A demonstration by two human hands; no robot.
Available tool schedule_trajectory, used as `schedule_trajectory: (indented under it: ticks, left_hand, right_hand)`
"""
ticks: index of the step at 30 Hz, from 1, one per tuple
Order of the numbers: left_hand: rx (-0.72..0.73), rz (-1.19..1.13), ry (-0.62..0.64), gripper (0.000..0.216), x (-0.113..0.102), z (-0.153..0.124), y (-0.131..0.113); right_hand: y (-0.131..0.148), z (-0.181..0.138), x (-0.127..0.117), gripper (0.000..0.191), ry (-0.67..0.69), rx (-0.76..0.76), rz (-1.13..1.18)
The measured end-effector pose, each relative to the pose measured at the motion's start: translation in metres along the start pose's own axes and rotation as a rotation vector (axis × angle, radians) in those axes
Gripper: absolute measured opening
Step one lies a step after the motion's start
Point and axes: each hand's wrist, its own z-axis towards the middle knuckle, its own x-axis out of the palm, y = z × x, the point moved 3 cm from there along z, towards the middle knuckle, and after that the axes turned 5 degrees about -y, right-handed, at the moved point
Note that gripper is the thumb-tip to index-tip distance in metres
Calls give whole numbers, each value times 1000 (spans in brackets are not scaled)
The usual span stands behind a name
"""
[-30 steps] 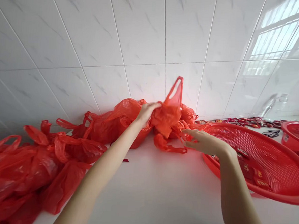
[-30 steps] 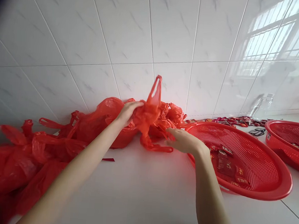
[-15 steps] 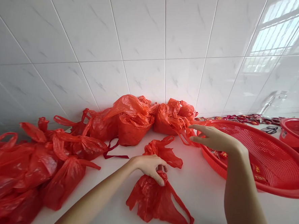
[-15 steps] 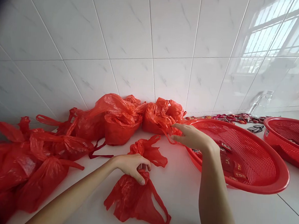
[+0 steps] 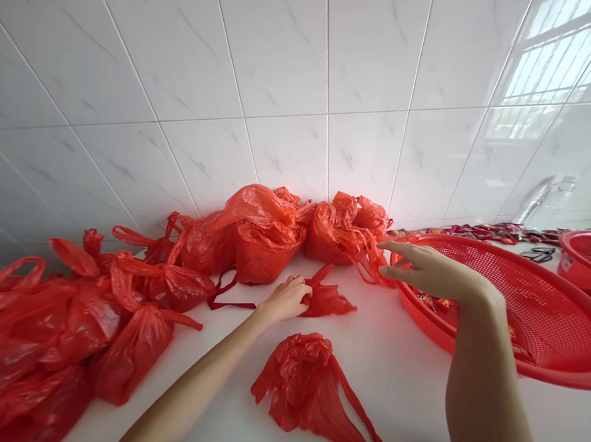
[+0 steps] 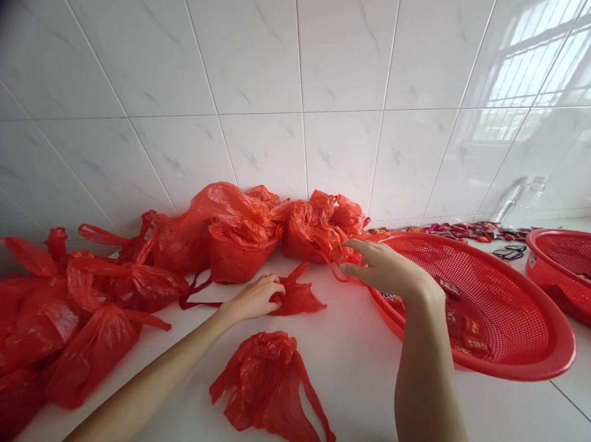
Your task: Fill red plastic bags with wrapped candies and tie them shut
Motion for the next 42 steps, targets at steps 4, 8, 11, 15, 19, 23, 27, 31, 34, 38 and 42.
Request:
schedule_trajectory:
  ticks: [4, 8, 11, 15, 19, 23, 27, 31, 34, 38, 42]
  left_hand:
    - [62, -137, -3, 15, -28, 1, -6]
    - [236, -367, -433, 16, -89, 18, -43]
    - [249, -274, -817, 15, -124, 52, -66]
    - [59, -36, -937, 30, -133, 107, -81]
    - [303, 132, -639, 56, -99, 130, -105]
    - [621, 298, -160, 56, -36, 126, -127]
    - [553, 240, -132, 32, -17, 127, -128]
    - [548, 123, -233, 24, -52, 127, -127]
    - [481, 62, -461, 28, -100, 128, -124]
    - [263, 94, -1007, 27, -154, 130, -102]
    - [105, 229, -870, 27, -150, 140, -77]
  right_hand:
    - [-8, -4, -5, 67, -48, 7, 23]
    - [-14, -11, -13, 62, -155, -16, 89]
    - [-14, -18, -18, 58, -218, -58, 129]
    - [-12, -23, -24, 58, -247, -107, 143]
    - [-15, -25, -27, 58, -263, -106, 149]
    - [-19, -24, -27, 61, -276, -67, 129]
    - [-19, -26, -28, 63, -270, -70, 141]
    - [-16, -26, -28, 56, -256, -92, 170]
    - [-18, -24, -26, 58, -257, -64, 154]
    - [-20, -21, -23, 58, -236, -43, 149]
    - [-20, -18, -21, 57, -221, -55, 150]
